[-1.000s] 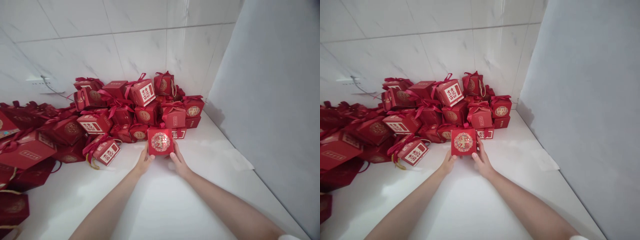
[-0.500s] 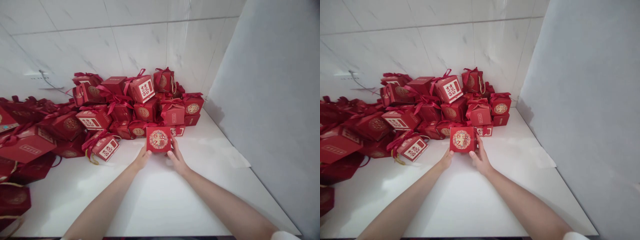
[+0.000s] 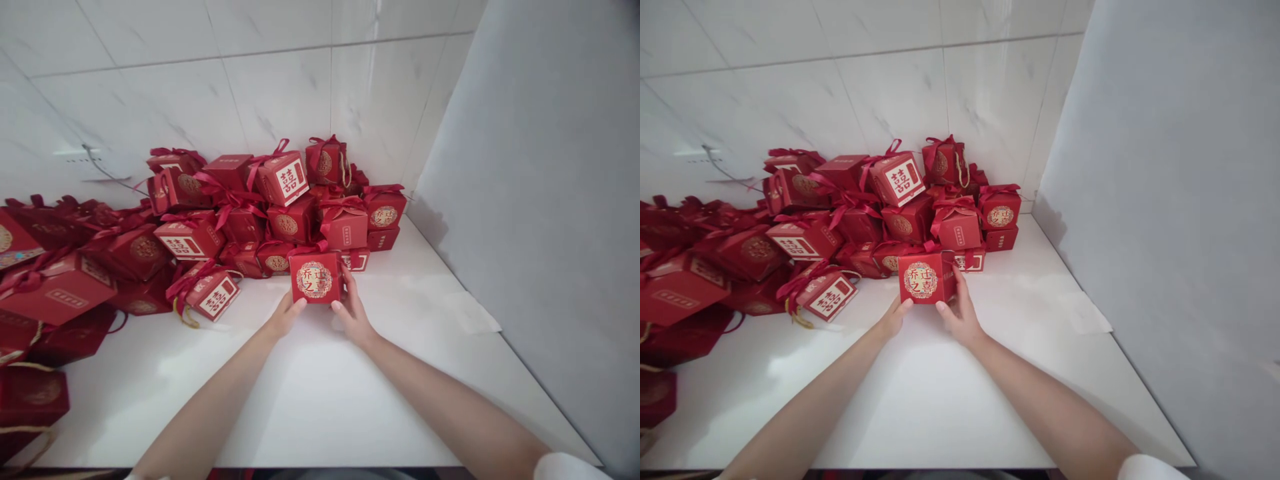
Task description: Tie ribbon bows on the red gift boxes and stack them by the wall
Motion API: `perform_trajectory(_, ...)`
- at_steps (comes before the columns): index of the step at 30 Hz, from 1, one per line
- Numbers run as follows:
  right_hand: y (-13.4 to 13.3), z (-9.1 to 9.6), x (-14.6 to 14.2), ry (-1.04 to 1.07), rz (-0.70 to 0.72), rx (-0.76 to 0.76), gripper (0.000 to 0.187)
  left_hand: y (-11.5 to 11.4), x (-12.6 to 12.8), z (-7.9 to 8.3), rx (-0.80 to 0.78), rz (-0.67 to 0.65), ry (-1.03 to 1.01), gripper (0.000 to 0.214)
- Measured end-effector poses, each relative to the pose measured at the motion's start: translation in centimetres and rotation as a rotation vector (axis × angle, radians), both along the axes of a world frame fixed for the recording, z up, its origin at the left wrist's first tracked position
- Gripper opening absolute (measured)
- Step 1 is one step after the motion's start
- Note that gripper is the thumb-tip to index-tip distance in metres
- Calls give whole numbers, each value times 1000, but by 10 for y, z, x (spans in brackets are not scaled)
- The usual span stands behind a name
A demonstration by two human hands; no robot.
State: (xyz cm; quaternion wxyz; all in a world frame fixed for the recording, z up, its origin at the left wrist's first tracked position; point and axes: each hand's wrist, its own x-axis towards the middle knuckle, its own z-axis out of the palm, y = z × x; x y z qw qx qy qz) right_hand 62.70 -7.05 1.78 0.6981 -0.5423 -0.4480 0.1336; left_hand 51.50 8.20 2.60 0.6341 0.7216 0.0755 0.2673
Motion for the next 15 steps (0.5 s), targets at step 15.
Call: perform_trajectory(15,-5,8,-4,-159,-268,63,55,-16,4,-1,-194,303,-104,56)
